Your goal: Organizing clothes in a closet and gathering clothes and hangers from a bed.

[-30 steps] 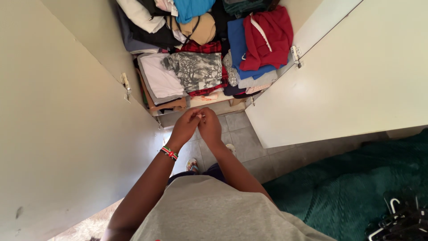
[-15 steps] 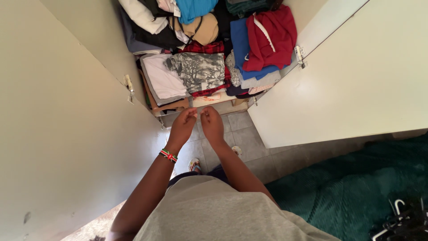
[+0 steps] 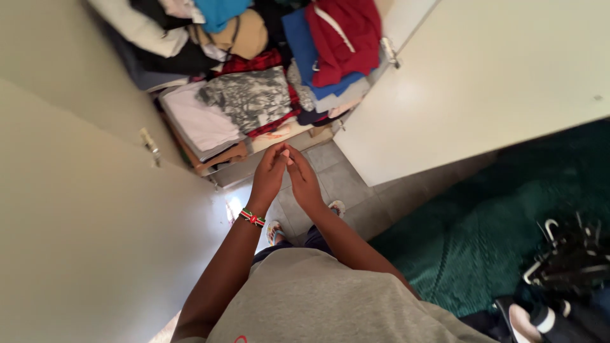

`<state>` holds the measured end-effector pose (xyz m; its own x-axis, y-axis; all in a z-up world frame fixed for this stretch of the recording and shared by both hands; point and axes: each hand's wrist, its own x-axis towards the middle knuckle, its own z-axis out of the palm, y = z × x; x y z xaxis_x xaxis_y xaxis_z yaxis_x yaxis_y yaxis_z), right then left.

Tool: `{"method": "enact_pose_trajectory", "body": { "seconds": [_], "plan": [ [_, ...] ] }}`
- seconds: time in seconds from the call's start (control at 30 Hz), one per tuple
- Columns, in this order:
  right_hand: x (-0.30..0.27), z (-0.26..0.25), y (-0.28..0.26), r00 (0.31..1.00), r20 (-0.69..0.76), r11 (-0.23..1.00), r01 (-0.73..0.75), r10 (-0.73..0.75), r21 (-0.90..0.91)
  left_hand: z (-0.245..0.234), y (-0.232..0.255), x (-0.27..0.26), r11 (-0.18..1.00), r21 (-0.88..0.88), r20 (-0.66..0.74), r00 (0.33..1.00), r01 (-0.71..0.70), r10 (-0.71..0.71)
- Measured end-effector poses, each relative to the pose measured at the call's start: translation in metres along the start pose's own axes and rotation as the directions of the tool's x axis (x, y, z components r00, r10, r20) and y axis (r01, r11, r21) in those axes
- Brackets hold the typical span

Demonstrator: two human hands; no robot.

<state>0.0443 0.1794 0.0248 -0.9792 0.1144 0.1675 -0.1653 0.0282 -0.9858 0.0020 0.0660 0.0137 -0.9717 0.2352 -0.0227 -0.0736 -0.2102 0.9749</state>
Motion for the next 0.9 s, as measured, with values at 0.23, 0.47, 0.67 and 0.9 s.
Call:
{"method": "enact_pose_trajectory", "body": {
  "seconds": [0.23, 0.47, 0.67, 0.9],
  "plan": [
    [0.0, -0.027, -0.005, 0.995, -0.057, 0.994, 0.075, -0.08, -0.085, 0.023, 0.005, 0.015, 0.996, -0.071, 0.131, 0.989, -0.054, 0.063],
    [0.004, -0.065, -0.034, 0.983, -0.174, 0.982, 0.023, -0.057, -0.189, 0.071, 0.022, 0.035, 0.998, -0.055, 0.231, 0.973, -0.01, 0.022],
    [0.013, -0.128, -0.036, 0.964, -0.265, 0.984, -0.026, -0.022, -0.178, 0.123, 0.013, 0.056, 0.999, -0.005, 0.37, 0.928, -0.05, 0.048],
    [-0.007, -0.206, -0.054, 0.892, -0.451, 0.971, -0.135, 0.033, -0.198, 0.204, 0.019, 0.061, 0.982, 0.181, 0.545, 0.836, -0.046, -0.062]
  ]
}}
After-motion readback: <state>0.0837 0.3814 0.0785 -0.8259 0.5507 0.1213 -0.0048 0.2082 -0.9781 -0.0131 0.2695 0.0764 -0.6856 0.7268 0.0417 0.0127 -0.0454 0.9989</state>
